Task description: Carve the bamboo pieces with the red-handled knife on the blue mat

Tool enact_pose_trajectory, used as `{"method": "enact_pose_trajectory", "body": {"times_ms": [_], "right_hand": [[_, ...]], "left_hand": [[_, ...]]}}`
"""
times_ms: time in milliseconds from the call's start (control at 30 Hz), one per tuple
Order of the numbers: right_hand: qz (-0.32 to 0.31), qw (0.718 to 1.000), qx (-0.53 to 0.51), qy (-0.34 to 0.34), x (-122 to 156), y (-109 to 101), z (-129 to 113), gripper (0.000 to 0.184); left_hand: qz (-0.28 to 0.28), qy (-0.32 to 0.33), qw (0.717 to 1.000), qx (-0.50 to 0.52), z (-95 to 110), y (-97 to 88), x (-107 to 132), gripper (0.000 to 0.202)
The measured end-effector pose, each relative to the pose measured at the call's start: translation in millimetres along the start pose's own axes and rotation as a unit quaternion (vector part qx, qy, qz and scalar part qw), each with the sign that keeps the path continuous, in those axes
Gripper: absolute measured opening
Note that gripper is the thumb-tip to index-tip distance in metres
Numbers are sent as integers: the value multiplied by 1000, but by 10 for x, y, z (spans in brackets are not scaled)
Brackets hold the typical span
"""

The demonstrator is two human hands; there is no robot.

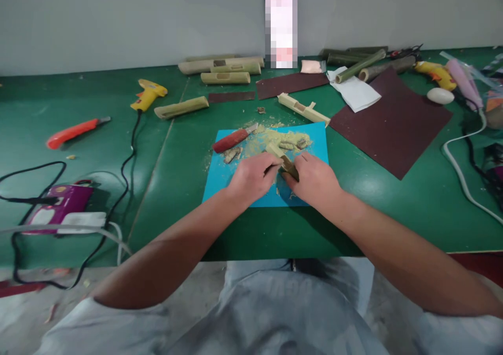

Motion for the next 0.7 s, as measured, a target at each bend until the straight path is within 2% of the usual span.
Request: {"method": "enact_pose_trajectory", "body": {"times_ms": [167, 700], "right_hand": [[-4, 1000, -5, 19, -5, -12, 12, 19], [13, 1000, -4, 14, 10, 17, 30, 19]], "left_hand": [[-4, -10, 1000, 17, 2, 14, -2, 19], [-6, -56, 997, 47, -6, 35, -2, 14]]}}
Point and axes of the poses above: each hand's wrist, its own x-axis away from the middle knuckle, its own y-axis out of the palm, z = x × y, the point moved 4 cm from there along -x, towards the middle knuckle, and after that the axes turned 11 degrees about z, right-handed, at the moved point
